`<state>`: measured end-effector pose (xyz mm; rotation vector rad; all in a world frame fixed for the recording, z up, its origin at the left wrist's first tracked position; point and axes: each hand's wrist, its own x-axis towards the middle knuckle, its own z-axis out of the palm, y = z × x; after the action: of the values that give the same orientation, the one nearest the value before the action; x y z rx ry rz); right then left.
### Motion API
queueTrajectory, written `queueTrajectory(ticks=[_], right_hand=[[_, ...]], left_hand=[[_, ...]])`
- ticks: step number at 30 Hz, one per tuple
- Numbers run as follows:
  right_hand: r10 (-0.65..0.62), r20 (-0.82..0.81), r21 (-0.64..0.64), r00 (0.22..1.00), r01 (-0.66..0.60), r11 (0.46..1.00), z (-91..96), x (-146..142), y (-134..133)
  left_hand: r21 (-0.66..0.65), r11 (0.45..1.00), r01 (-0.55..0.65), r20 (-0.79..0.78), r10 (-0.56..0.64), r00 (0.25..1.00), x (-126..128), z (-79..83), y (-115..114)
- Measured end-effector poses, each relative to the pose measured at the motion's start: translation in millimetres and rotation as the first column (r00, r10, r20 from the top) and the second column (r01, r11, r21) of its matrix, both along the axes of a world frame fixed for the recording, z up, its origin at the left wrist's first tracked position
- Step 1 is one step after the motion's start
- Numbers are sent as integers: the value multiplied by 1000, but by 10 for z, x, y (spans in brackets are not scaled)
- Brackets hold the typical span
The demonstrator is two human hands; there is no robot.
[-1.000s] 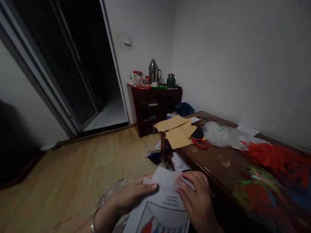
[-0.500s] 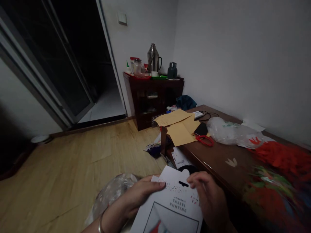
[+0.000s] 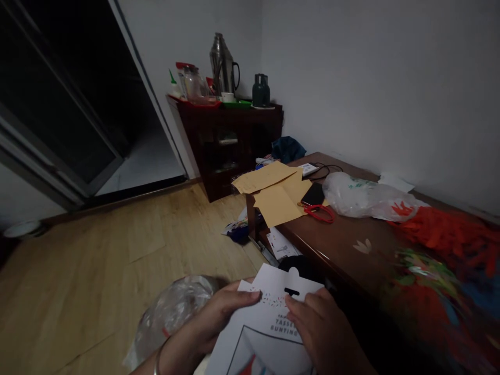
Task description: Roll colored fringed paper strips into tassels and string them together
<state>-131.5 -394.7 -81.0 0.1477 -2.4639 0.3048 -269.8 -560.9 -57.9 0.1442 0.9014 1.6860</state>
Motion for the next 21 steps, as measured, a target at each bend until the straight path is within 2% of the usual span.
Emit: queueTrajectory(ticks=[3, 7, 9, 10, 11, 12, 13, 14, 15, 16, 18, 21], right_hand=[[24, -5, -70, 1000, -24, 997, 85, 7, 44], [51, -21, -84, 998, -53, 995, 116, -6, 73], [29, -29, -189, 999, -34, 981, 78, 2, 94], [-13, -28, -308, 1000, 4, 952, 54, 15, 112], [-70, -20, -458, 997, 53, 887, 30, 33, 137], [-135, -12, -617, 991, 99, 781, 9, 55, 169], [-194, -1, -754, 981, 126, 644, -11, 81, 207], [-237, 19, -853, 971, 140, 502, -30, 107, 248], [-242, 43, -912, 969, 137, 386, -51, 131, 287], [-205, 65, -945, 977, 126, 303, -75, 151, 318], [-72, 118, -972, 990, 130, 195, -135, 169, 341], [67, 158, -985, 985, 152, 83, -212, 128, 251]], left_hand=[[41, 998, 57, -5, -57, 998, 26, 42, 28], [42, 995, 87, -50, -85, 995, 40, 23, 71], [4, 992, 128, -98, -127, 987, 9, 9, 92], [-24, 991, 135, -127, -137, 982, -23, 11, 97], [-50, 991, 126, -158, -133, 978, -67, 19, 96], [-66, 991, 113, -185, -123, 975, -124, 31, 88], [-68, 992, 104, -207, -116, 971, -196, 43, 74], [-58, 994, 98, -224, -108, 969, -281, 53, 56], [-37, 995, 92, -237, -98, 967, -379, 55, 38], [-7, 996, 89, -250, -87, 964, -487, 48, 24], [71, 996, 59, -287, -36, 957, -717, 13, 27], [189, 982, -21, -350, 88, 933, -1011, -36, 126]])
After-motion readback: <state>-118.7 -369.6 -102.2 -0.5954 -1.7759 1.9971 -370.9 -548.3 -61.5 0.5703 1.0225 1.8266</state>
